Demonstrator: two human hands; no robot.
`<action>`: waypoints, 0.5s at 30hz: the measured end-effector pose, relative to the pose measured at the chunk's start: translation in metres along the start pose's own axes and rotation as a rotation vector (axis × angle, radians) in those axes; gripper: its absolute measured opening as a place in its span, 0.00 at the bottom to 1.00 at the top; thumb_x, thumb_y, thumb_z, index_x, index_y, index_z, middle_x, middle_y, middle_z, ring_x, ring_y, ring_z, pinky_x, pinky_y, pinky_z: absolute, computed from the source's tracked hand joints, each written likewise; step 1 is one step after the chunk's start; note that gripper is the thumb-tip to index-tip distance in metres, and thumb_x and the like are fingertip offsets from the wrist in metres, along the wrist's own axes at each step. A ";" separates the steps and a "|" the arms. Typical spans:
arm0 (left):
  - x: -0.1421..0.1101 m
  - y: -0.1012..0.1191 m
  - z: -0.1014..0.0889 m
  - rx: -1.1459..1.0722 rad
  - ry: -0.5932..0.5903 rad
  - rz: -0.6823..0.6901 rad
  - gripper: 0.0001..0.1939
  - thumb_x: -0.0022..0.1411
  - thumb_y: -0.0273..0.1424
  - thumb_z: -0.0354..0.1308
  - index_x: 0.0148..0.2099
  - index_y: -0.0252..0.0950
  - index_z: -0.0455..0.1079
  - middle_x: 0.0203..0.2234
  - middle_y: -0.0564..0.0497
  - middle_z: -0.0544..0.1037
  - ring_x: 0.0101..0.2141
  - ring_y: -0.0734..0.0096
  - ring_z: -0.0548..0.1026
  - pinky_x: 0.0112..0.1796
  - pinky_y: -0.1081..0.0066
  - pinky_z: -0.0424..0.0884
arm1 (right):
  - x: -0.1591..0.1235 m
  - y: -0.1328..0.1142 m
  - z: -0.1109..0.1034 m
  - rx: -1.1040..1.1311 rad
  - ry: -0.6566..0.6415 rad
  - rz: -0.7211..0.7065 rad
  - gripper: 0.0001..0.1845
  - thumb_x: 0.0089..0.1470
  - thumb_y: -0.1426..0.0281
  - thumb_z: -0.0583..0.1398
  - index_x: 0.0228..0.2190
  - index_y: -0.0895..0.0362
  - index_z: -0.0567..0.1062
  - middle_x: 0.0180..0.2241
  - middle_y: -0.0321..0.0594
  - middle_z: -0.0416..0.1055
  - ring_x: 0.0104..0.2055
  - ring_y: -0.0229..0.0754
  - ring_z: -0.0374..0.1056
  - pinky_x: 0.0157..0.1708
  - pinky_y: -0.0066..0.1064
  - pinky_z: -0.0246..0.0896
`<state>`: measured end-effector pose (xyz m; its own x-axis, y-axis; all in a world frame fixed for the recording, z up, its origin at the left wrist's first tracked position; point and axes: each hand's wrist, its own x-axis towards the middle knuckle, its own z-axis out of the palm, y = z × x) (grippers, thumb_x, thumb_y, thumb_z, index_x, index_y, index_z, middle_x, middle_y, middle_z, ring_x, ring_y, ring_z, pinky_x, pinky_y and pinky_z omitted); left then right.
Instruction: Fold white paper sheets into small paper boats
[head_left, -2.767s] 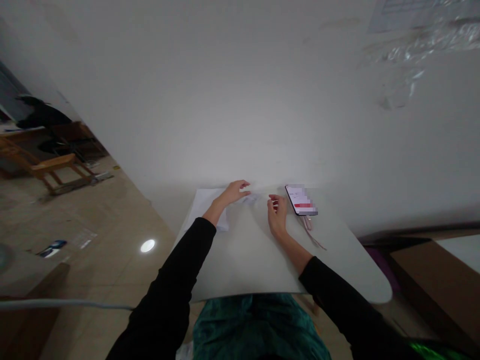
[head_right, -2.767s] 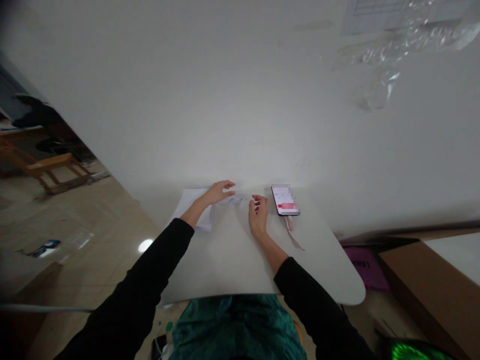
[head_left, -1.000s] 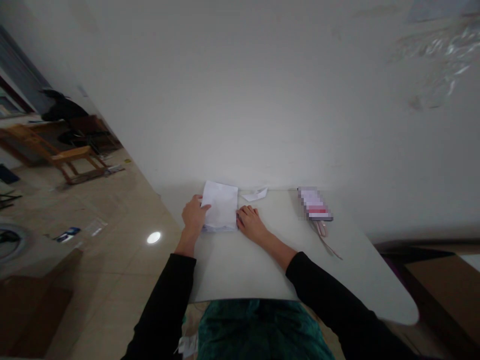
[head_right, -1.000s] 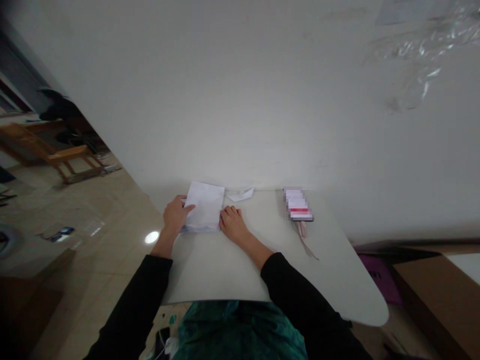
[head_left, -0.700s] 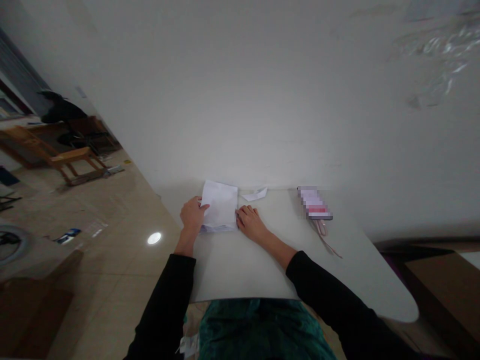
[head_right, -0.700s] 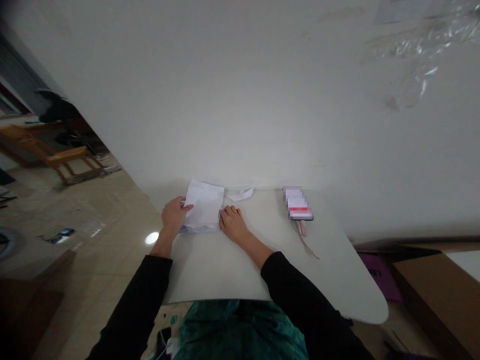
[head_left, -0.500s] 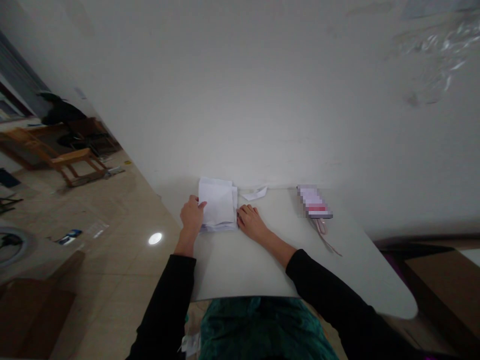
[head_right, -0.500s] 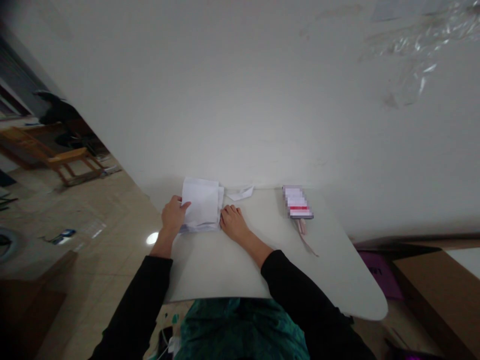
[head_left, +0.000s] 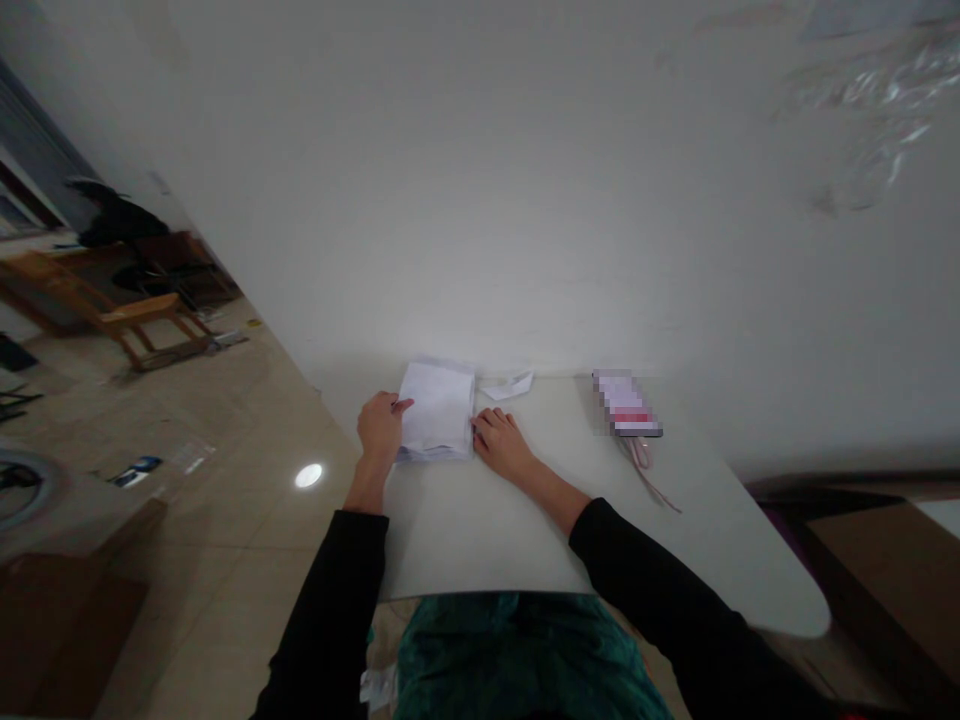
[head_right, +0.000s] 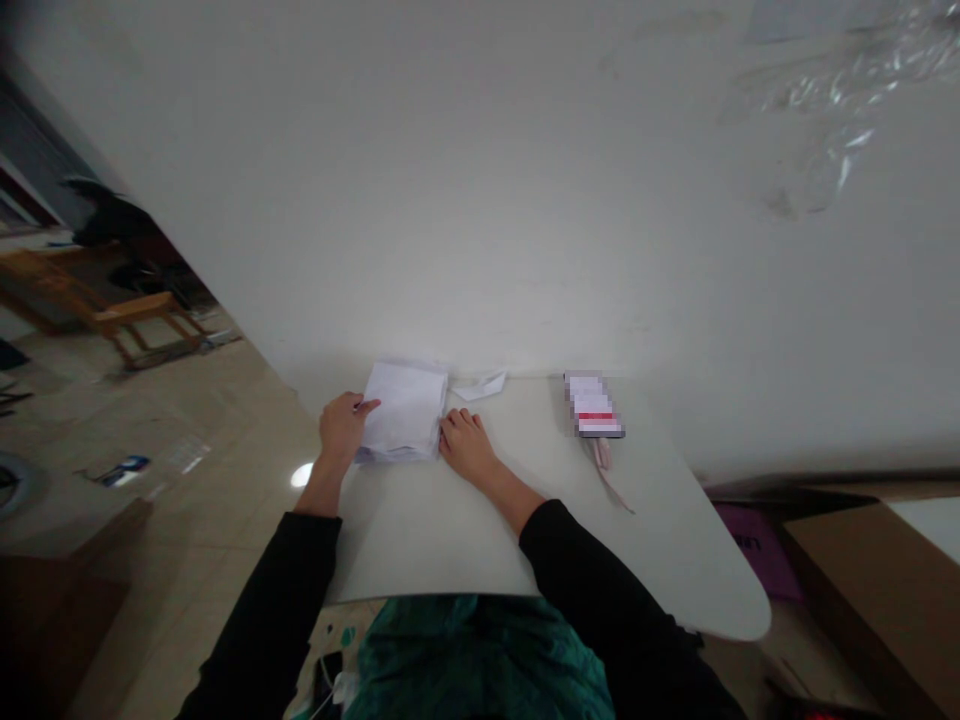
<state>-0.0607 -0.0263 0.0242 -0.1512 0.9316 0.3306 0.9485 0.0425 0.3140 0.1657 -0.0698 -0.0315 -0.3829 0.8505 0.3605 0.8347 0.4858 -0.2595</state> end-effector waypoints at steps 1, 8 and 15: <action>0.000 0.000 0.000 0.006 -0.003 0.012 0.14 0.65 0.39 0.56 0.38 0.34 0.76 0.38 0.44 0.78 0.42 0.58 0.74 0.41 0.67 0.67 | 0.000 0.000 0.000 0.002 -0.002 -0.001 0.14 0.60 0.73 0.55 0.47 0.60 0.72 0.47 0.49 0.70 0.50 0.50 0.61 0.49 0.40 0.56; -0.002 -0.002 0.003 -0.039 0.030 -0.031 0.11 0.62 0.34 0.59 0.46 0.37 0.75 0.38 0.46 0.79 0.40 0.61 0.76 0.39 0.68 0.67 | 0.001 -0.001 -0.001 0.004 0.000 0.010 0.13 0.60 0.73 0.55 0.46 0.59 0.73 0.46 0.49 0.70 0.50 0.51 0.62 0.49 0.40 0.58; -0.005 -0.006 0.012 -0.089 0.033 -0.132 0.07 0.60 0.36 0.62 0.37 0.38 0.74 0.34 0.48 0.82 0.37 0.61 0.78 0.35 0.68 0.66 | 0.002 0.000 -0.002 0.121 0.135 0.046 0.24 0.58 0.78 0.54 0.56 0.62 0.67 0.48 0.51 0.69 0.50 0.48 0.63 0.50 0.36 0.62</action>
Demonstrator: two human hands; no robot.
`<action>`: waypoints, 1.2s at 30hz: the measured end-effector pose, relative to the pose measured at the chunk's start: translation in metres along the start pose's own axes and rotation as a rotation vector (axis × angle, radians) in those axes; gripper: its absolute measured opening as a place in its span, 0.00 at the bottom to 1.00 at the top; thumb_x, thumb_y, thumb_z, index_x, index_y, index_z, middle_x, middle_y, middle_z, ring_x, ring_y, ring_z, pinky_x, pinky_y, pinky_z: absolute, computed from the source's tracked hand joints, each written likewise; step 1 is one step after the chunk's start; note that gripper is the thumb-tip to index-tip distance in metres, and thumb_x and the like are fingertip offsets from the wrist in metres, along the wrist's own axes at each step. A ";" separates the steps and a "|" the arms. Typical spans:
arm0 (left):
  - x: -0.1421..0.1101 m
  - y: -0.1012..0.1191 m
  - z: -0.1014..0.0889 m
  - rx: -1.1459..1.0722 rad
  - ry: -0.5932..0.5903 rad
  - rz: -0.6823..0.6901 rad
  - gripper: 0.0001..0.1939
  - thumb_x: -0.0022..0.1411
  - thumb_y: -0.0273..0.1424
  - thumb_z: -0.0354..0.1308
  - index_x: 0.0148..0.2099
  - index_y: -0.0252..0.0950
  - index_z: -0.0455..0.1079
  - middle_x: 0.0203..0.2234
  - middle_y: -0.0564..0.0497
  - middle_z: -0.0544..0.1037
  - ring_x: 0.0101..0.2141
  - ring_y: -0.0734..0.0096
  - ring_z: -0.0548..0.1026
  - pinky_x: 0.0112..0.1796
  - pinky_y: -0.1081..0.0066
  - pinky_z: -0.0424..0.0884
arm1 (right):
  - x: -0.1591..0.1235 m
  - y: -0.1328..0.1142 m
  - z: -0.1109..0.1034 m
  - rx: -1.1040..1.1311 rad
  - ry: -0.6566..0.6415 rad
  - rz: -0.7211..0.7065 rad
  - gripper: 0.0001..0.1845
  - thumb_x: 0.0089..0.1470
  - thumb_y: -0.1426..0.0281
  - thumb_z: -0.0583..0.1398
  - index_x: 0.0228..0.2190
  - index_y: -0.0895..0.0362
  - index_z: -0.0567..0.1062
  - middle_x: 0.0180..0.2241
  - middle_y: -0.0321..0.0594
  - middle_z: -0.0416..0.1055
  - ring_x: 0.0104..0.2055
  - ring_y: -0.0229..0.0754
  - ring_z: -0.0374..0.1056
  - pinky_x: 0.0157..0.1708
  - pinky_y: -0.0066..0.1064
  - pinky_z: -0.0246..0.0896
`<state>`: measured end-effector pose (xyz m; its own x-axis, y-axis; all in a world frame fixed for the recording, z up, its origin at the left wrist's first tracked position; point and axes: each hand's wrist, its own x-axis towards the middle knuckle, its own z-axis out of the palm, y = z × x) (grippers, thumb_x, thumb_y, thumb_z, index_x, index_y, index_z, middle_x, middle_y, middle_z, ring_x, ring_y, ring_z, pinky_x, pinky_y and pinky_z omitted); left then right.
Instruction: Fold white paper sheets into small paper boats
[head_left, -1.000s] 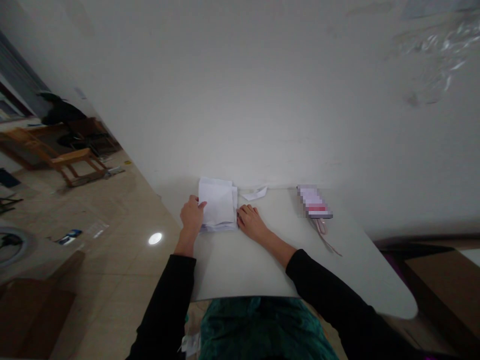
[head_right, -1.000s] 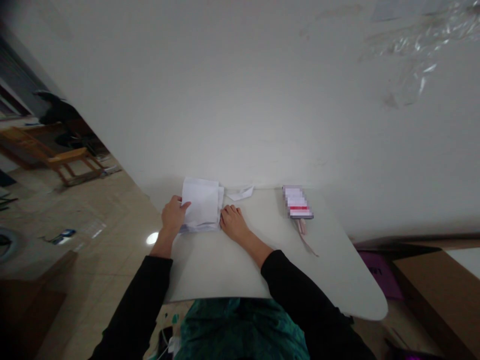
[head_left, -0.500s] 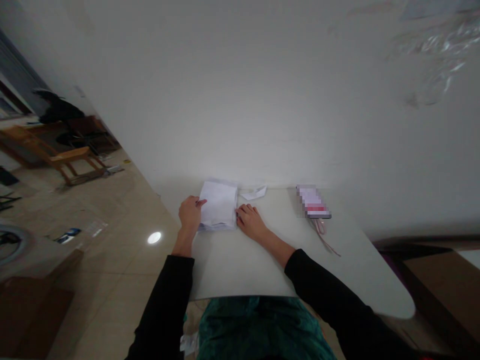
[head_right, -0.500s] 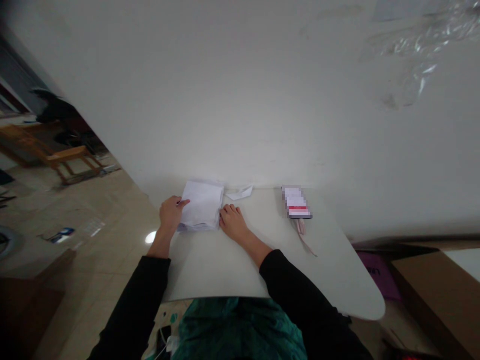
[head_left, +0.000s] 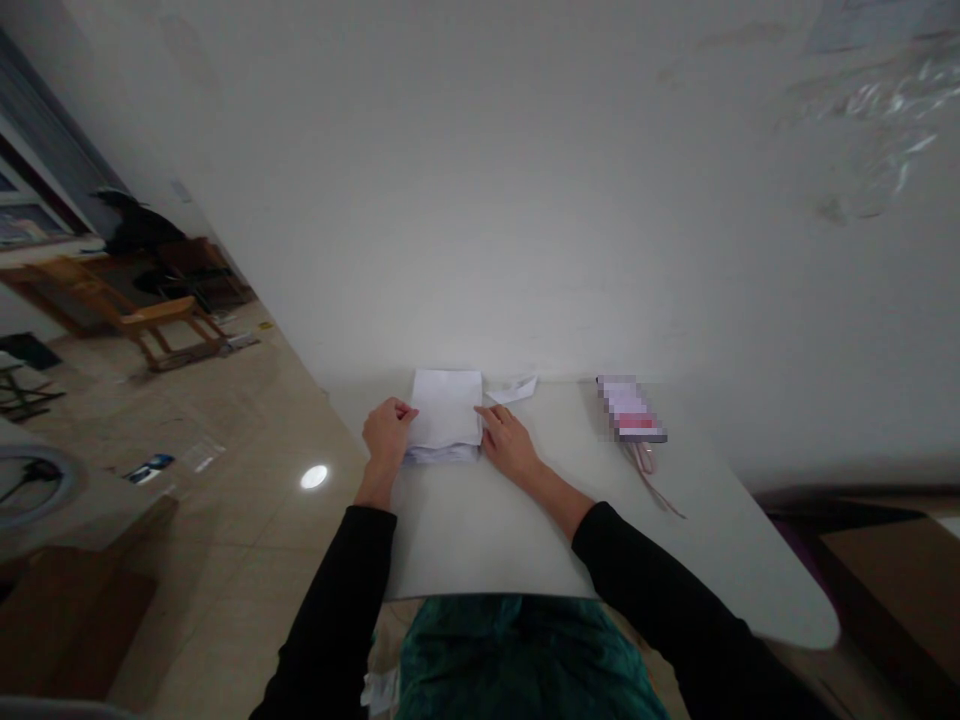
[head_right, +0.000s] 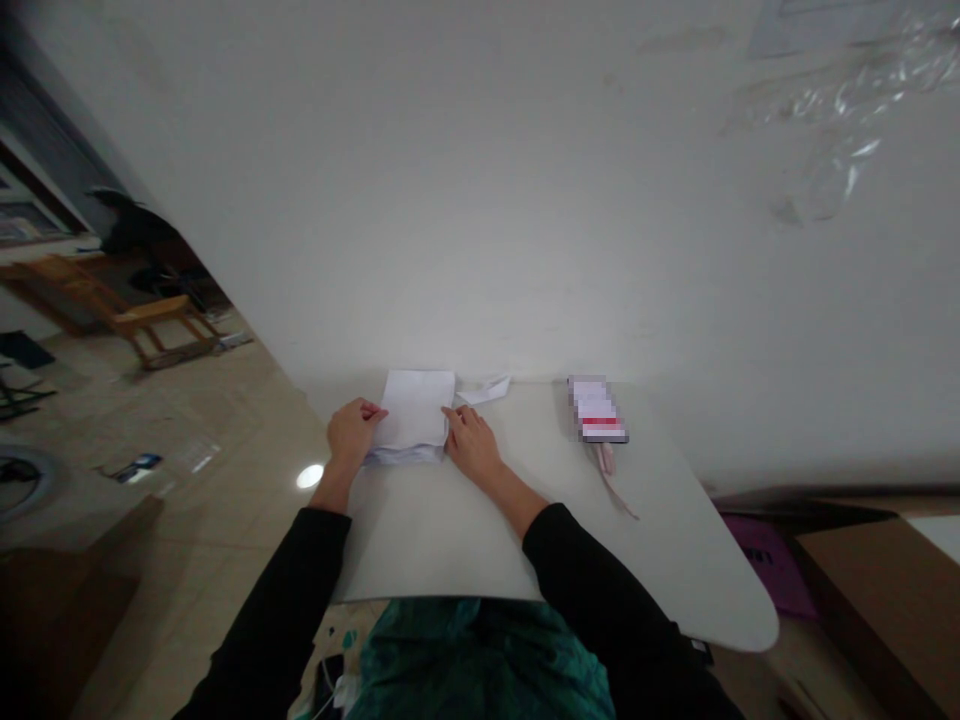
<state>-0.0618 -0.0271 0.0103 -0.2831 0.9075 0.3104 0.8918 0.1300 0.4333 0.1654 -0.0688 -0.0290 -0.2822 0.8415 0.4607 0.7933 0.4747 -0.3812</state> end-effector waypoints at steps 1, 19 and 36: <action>0.000 0.000 0.001 0.006 -0.006 0.003 0.07 0.60 0.36 0.62 0.36 0.38 0.75 0.34 0.48 0.82 0.37 0.60 0.78 0.35 0.68 0.66 | 0.000 0.001 0.001 0.012 0.002 -0.022 0.23 0.57 0.79 0.54 0.55 0.61 0.68 0.49 0.51 0.69 0.51 0.48 0.63 0.50 0.36 0.62; 0.012 -0.011 0.001 -0.228 0.105 -0.019 0.08 0.62 0.33 0.55 0.39 0.34 0.71 0.35 0.44 0.79 0.36 0.62 0.77 0.41 0.65 0.70 | 0.001 0.018 0.014 0.151 0.070 -0.099 0.08 0.58 0.76 0.58 0.35 0.55 0.76 0.45 0.46 0.69 0.48 0.46 0.66 0.48 0.39 0.65; -0.044 0.074 0.002 -1.027 -0.097 0.065 0.24 0.55 0.46 0.62 0.47 0.34 0.66 0.21 0.55 0.74 0.19 0.73 0.71 0.21 0.76 0.65 | -0.020 0.021 -0.068 0.459 0.234 -0.167 0.30 0.56 0.79 0.57 0.58 0.46 0.67 0.61 0.49 0.56 0.55 0.46 0.65 0.53 0.42 0.65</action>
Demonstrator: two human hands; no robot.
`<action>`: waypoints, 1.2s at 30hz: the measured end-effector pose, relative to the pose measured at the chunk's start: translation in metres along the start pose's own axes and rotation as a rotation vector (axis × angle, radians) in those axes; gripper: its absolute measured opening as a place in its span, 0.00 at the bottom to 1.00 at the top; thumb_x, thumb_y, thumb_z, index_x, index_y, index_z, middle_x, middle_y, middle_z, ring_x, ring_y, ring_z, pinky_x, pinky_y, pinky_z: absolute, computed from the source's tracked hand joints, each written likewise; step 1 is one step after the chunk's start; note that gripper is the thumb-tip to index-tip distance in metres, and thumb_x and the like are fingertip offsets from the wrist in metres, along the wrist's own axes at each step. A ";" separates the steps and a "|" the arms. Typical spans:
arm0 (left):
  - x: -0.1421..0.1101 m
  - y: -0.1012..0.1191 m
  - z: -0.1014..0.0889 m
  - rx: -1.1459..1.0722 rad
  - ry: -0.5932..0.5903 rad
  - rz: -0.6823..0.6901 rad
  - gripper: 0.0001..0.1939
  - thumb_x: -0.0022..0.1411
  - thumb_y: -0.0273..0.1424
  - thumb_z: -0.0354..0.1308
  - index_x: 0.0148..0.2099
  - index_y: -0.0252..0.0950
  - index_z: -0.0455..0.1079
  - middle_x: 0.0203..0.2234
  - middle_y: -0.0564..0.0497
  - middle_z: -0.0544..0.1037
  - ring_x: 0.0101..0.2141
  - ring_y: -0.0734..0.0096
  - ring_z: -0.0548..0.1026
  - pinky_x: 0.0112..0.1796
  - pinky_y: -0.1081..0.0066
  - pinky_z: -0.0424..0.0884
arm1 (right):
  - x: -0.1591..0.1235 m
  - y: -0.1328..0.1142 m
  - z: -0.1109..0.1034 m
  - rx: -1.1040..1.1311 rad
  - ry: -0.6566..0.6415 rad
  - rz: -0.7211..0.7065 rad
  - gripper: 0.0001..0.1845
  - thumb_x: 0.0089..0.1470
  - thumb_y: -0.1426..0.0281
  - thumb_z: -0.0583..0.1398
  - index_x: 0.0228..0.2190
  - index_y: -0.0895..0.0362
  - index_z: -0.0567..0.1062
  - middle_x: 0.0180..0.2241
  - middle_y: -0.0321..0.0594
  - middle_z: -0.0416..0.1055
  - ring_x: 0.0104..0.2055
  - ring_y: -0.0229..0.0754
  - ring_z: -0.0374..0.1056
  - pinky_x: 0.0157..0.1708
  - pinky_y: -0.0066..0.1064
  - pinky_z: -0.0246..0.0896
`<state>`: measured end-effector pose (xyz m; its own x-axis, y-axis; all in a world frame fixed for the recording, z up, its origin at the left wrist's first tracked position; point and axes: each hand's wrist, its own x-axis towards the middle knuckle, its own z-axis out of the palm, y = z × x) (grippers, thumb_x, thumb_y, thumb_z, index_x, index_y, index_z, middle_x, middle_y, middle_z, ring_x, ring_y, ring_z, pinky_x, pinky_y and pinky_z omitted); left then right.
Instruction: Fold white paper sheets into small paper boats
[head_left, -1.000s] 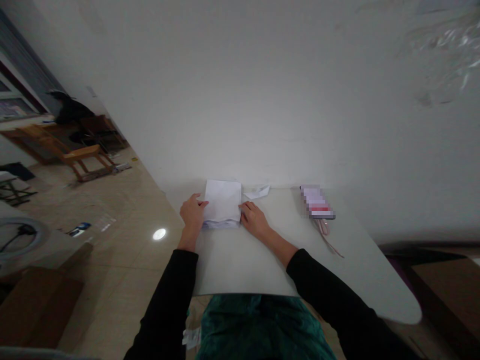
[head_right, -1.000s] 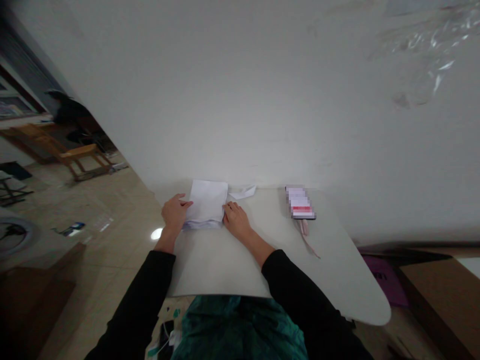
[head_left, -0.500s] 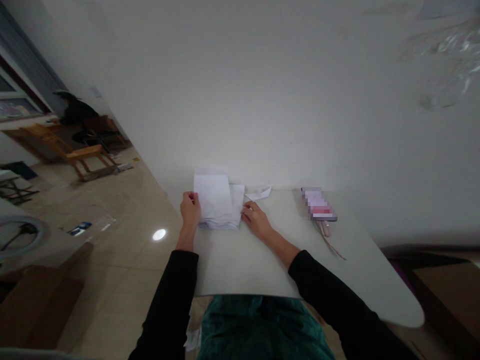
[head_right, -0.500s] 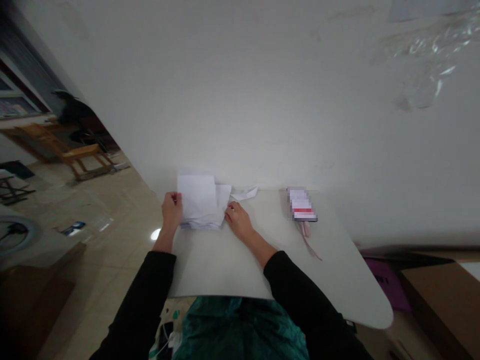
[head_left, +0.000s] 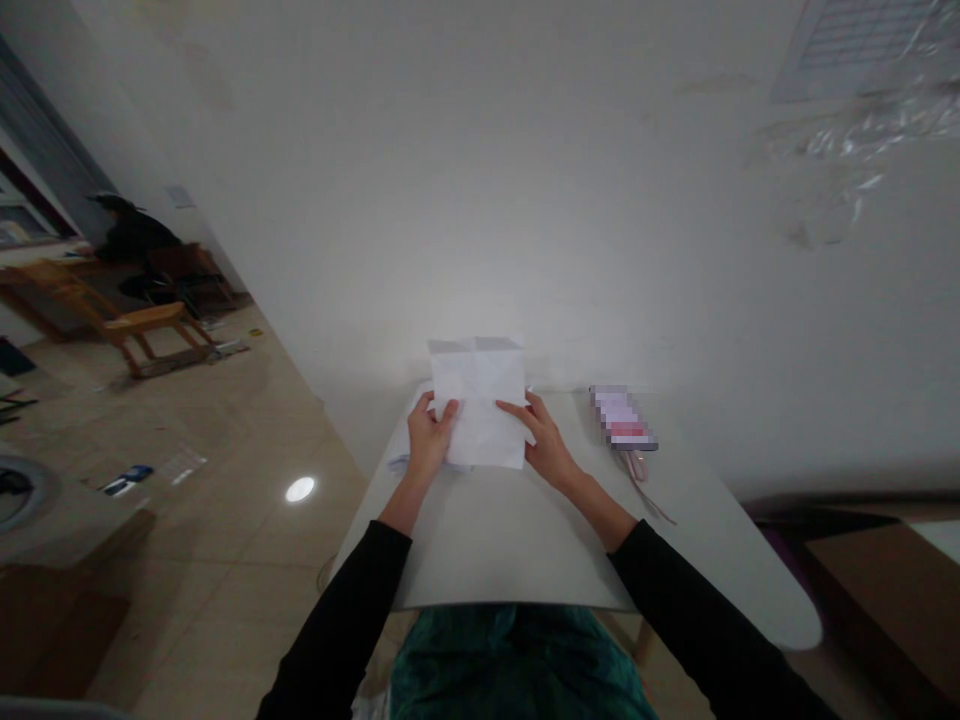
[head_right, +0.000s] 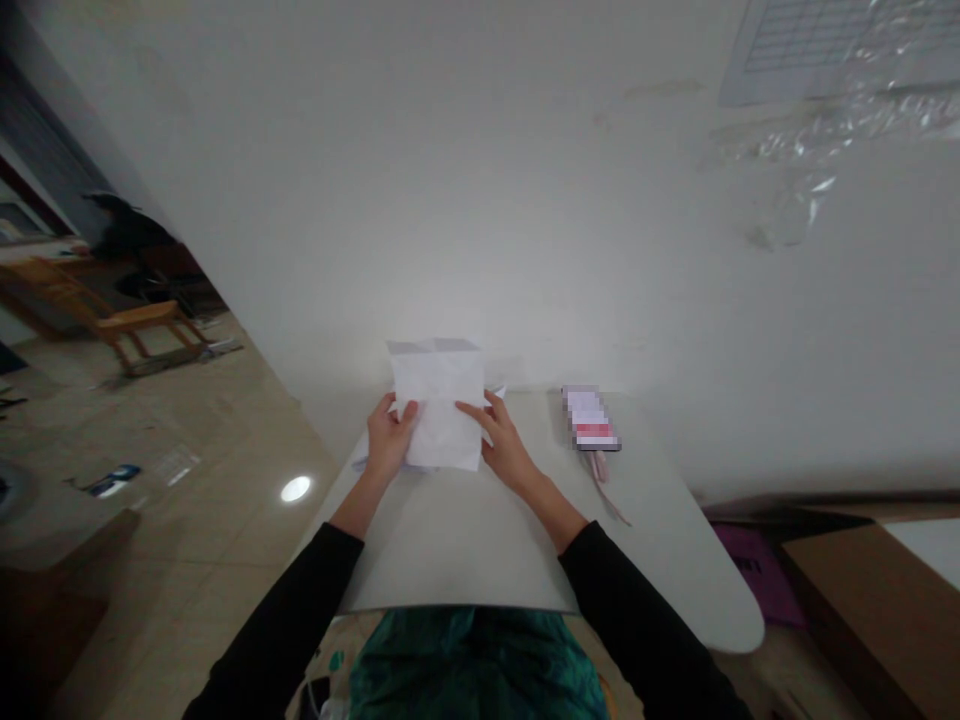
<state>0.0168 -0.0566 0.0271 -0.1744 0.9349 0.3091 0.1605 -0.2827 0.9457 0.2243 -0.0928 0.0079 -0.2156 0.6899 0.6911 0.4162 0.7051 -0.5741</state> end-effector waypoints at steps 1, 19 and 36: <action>-0.004 0.001 0.006 -0.052 -0.067 -0.010 0.25 0.53 0.46 0.64 0.46 0.34 0.67 0.25 0.52 0.77 0.22 0.71 0.74 0.24 0.75 0.69 | -0.002 0.002 -0.007 0.023 0.004 -0.015 0.26 0.55 0.77 0.59 0.55 0.47 0.71 0.56 0.47 0.62 0.56 0.47 0.65 0.52 0.42 0.65; -0.005 0.000 0.005 0.247 -0.243 0.472 0.24 0.58 0.34 0.59 0.57 0.41 0.68 0.65 0.43 0.57 0.63 0.55 0.58 0.55 0.53 0.66 | 0.004 0.022 -0.040 -0.029 0.386 0.190 0.09 0.50 0.61 0.67 0.26 0.52 0.80 0.54 0.45 0.66 0.53 0.50 0.63 0.54 0.49 0.59; -0.017 0.016 0.008 -0.100 -0.504 -0.153 0.21 0.55 0.48 0.63 0.38 0.34 0.75 0.18 0.55 0.73 0.15 0.76 0.66 0.15 0.76 0.60 | 0.004 0.001 -0.037 0.466 0.287 0.646 0.21 0.45 0.54 0.67 0.34 0.59 0.81 0.29 0.40 0.79 0.25 0.41 0.70 0.23 0.29 0.63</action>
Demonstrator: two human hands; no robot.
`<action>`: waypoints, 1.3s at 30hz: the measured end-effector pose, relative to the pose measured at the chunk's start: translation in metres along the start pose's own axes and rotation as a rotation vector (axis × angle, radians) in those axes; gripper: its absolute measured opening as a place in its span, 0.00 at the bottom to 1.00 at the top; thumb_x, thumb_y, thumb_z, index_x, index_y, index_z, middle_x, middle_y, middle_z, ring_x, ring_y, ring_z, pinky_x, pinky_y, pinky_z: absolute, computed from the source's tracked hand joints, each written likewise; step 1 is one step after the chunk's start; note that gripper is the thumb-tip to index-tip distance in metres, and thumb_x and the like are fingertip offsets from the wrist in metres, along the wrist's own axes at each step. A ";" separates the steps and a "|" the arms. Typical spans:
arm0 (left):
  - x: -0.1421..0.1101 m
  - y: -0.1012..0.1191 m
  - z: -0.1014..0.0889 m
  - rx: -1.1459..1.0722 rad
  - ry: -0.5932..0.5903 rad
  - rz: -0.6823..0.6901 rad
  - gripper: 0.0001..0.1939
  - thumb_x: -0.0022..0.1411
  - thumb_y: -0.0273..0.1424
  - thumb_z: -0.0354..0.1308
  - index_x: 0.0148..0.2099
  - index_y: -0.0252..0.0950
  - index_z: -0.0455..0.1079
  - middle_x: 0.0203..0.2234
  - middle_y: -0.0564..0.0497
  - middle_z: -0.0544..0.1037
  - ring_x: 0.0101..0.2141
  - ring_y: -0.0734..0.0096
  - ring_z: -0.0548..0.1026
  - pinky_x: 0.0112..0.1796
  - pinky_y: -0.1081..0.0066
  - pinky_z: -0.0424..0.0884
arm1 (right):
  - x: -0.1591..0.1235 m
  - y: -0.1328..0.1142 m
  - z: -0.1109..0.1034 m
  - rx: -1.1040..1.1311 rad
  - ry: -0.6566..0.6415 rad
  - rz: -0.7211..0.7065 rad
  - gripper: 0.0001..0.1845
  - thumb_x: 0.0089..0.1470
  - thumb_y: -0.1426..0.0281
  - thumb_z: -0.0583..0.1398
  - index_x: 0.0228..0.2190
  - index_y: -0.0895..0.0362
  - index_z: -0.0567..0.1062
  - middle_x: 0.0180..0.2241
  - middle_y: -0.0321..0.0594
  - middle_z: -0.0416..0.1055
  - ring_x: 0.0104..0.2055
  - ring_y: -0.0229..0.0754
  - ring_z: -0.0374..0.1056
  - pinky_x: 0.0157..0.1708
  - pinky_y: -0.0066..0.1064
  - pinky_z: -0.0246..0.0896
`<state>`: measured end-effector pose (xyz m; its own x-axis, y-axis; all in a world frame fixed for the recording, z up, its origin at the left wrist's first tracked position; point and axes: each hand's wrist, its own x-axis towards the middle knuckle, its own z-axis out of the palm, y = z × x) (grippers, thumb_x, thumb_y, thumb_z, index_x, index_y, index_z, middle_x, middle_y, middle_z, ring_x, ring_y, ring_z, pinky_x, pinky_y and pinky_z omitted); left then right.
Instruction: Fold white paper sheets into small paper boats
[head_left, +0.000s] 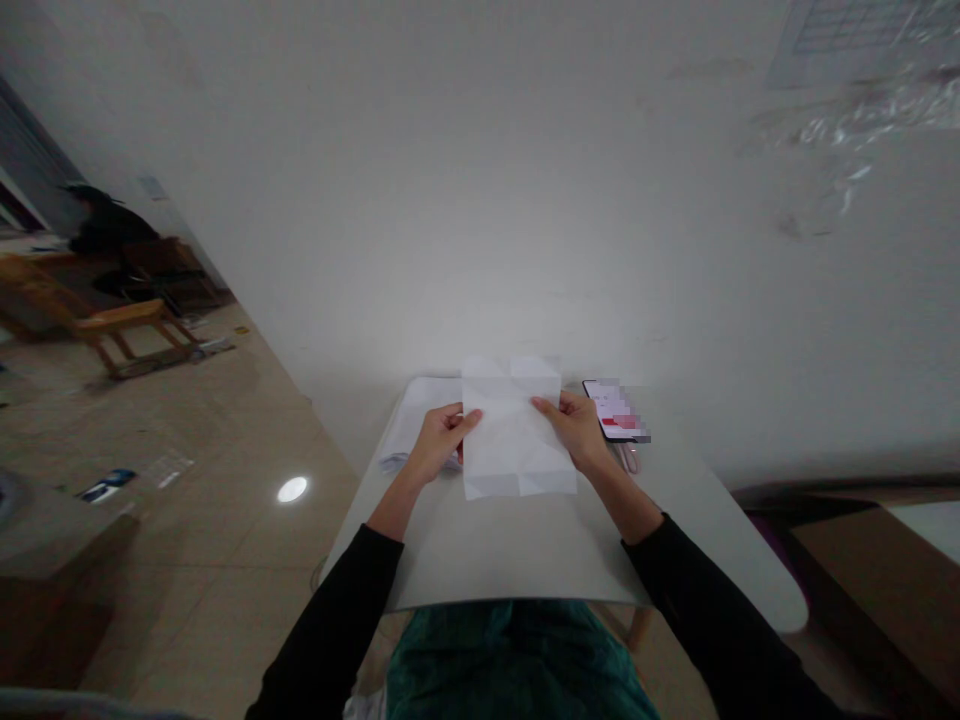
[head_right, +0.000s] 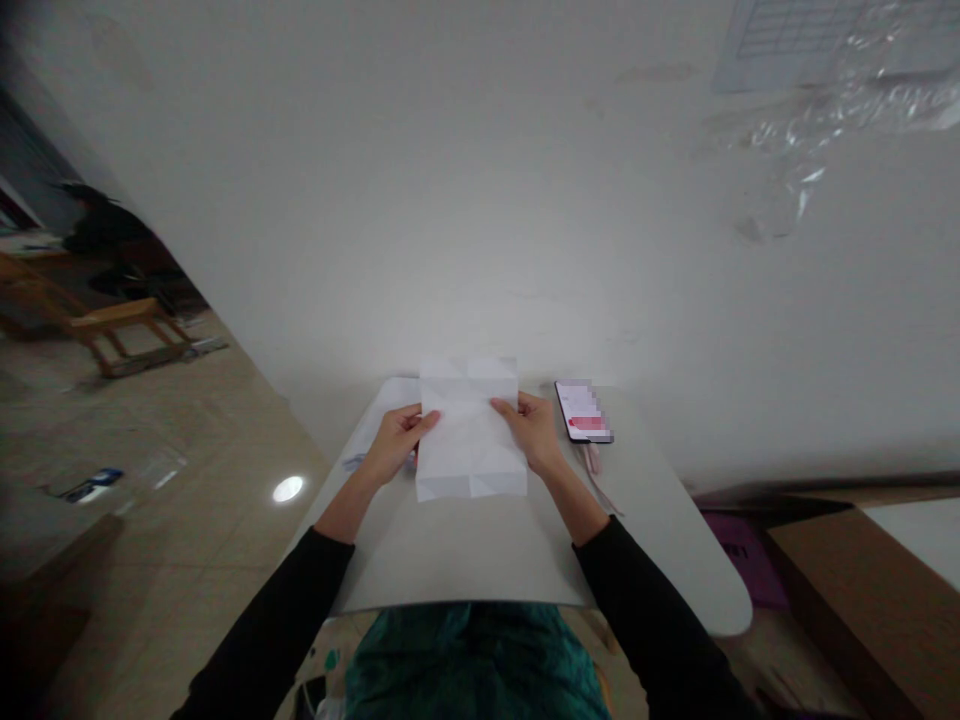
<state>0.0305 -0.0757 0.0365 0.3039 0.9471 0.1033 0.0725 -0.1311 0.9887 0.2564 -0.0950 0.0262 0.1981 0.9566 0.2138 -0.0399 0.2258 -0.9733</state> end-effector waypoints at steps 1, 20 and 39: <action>0.000 0.000 0.001 -0.037 -0.036 -0.024 0.22 0.54 0.47 0.65 0.41 0.34 0.76 0.21 0.53 0.76 0.17 0.75 0.69 0.17 0.76 0.63 | 0.001 0.002 0.000 0.011 0.009 0.007 0.22 0.45 0.54 0.67 0.34 0.60 0.80 0.29 0.41 0.79 0.25 0.41 0.71 0.23 0.30 0.63; -0.003 0.000 0.005 -0.080 -0.075 -0.010 0.34 0.47 0.36 0.72 0.56 0.36 0.68 0.54 0.40 0.75 0.51 0.56 0.75 0.50 0.59 0.73 | 0.000 0.008 -0.013 -0.220 -0.398 -0.514 0.12 0.51 0.58 0.67 0.37 0.48 0.82 0.51 0.45 0.70 0.54 0.50 0.69 0.50 0.44 0.67; 0.001 -0.003 -0.004 0.004 -0.108 -0.102 0.48 0.49 0.37 0.71 0.66 0.41 0.50 0.49 0.37 0.75 0.37 0.60 0.80 0.41 0.54 0.76 | 0.009 0.017 -0.015 -0.151 -0.271 -0.182 0.26 0.49 0.46 0.62 0.22 0.56 0.80 0.30 0.39 0.75 0.36 0.43 0.70 0.38 0.34 0.65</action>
<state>0.0270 -0.0736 0.0337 0.3953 0.9185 -0.0101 0.1122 -0.0373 0.9930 0.2724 -0.0858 0.0106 -0.0790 0.9220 0.3791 0.1212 0.3863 -0.9144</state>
